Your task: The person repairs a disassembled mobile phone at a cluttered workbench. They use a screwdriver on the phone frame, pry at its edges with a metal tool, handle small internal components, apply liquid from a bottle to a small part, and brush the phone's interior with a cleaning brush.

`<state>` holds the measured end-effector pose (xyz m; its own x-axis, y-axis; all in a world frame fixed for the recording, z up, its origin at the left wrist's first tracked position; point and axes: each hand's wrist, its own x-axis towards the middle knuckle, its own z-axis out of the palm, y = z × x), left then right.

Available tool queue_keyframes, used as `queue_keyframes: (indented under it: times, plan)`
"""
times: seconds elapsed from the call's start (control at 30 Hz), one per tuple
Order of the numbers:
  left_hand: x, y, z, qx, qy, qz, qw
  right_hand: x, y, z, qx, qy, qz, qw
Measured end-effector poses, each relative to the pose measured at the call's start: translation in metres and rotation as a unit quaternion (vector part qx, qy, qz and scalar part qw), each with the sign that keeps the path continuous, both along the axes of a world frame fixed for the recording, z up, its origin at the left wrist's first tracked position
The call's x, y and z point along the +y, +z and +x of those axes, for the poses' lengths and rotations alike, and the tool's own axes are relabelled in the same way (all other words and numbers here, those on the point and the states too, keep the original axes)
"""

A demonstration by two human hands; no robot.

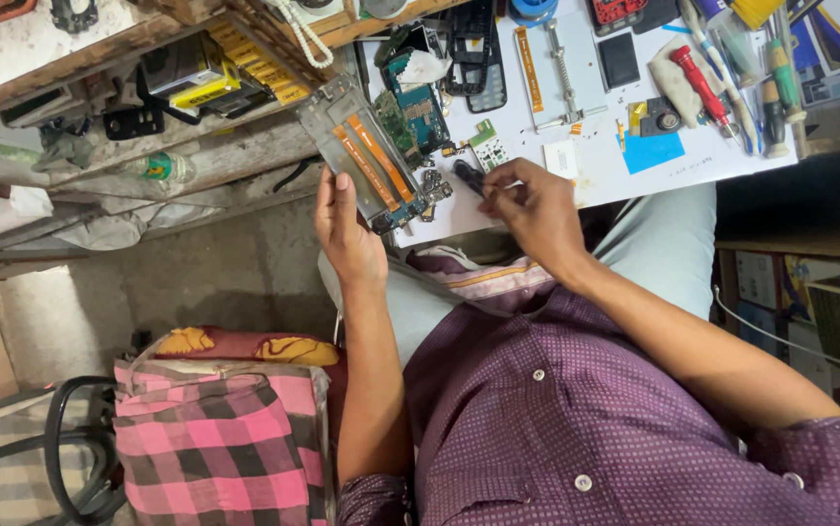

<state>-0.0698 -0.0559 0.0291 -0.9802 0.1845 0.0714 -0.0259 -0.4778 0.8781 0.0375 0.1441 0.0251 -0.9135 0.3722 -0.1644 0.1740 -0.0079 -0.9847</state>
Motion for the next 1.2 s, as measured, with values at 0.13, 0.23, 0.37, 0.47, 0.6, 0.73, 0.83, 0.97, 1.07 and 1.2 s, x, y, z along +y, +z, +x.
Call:
queue_keyframes:
  times: [0.13,0.23,0.37,0.47,0.6,0.73,0.83,0.97,1.07,1.2]
  plan:
    - [0.001,-0.007,0.0,-0.022,0.004,0.005,1.0,-0.005,0.011,-0.005,0.018,0.029,0.202,0.979]
    - [0.001,-0.011,-0.001,-0.041,-0.009,0.03,0.999,-0.001,0.015,-0.012,0.06,0.021,0.311,0.948]
    - [0.003,-0.013,0.0,-0.037,-0.019,0.033,0.999,0.024,0.012,-0.04,0.135,0.019,0.39,0.911]
    - [0.006,-0.012,0.0,-0.044,-0.026,0.043,0.998,0.041,0.007,-0.068,0.123,0.05,0.454,0.881]
    - [0.007,-0.011,0.001,-0.039,-0.029,0.036,0.998,0.046,-0.003,-0.092,0.105,0.043,0.506,0.855]
    - [0.005,-0.01,0.001,-0.032,-0.031,0.037,0.998,0.048,-0.012,-0.095,0.082,0.056,0.482,0.871]
    - [0.002,-0.01,0.0,-0.026,-0.027,0.031,0.999,0.051,-0.015,-0.092,0.08,0.048,0.461,0.882]
    - [0.002,-0.01,-0.002,-0.035,-0.025,0.04,0.998,0.053,-0.014,-0.089,0.109,0.039,0.474,0.873]
    - [0.002,-0.011,-0.002,-0.035,-0.027,0.045,0.998,0.051,-0.012,-0.088,0.103,0.039,0.486,0.867]
    - [-0.001,-0.012,-0.004,-0.031,-0.02,0.036,0.999,0.048,-0.008,-0.088,0.089,0.048,0.521,0.848]
